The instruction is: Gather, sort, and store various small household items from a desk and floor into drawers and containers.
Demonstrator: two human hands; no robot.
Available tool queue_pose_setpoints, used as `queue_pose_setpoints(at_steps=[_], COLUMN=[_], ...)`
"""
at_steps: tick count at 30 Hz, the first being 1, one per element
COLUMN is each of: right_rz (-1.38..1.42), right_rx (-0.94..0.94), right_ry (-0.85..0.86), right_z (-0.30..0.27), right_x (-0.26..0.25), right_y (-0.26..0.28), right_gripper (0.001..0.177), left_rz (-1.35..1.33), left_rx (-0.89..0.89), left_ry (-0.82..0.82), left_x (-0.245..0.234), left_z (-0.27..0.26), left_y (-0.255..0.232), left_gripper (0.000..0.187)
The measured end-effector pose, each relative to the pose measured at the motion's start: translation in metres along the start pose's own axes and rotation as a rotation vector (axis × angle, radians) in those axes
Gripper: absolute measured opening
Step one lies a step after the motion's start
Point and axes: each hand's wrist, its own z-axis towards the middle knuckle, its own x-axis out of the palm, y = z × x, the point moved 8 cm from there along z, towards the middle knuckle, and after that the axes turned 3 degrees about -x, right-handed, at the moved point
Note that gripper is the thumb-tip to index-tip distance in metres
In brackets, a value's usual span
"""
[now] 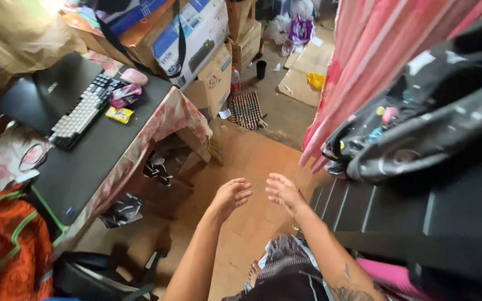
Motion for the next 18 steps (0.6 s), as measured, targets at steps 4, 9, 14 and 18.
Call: queue_pose_setpoints(at_steps=[4, 9, 14, 18], right_rz=[0.073, 0.077, -0.018, -0.045], right_rx=[-0.023, -0.036, -0.052, -0.081], right_ry=[-0.001, -0.029, -0.026, -0.011], right_z=[0.060, 0.162, 0.251, 0.310], right_x=[0.010, 0.030, 0.061, 0.070], right_y=[0.024, 0.068, 0.145, 0.191], right_gripper=[0.051, 0.051, 0.054, 0.055], left_rz=[0.021, 0.010, 0.019, -0.013], left_rx=[-0.024, -0.055, -0.018, -0.001], left_ry=[-0.011, -0.028, -0.036, -0.044], left_x=[-0.016, -0.049, -0.071, -0.066], left_z=[0.038, 0.121, 0.216, 0.239], left_y=[-0.036, -0.093, -0.179, -0.241], left_gripper=[0.043, 0.043, 0.041, 0.039])
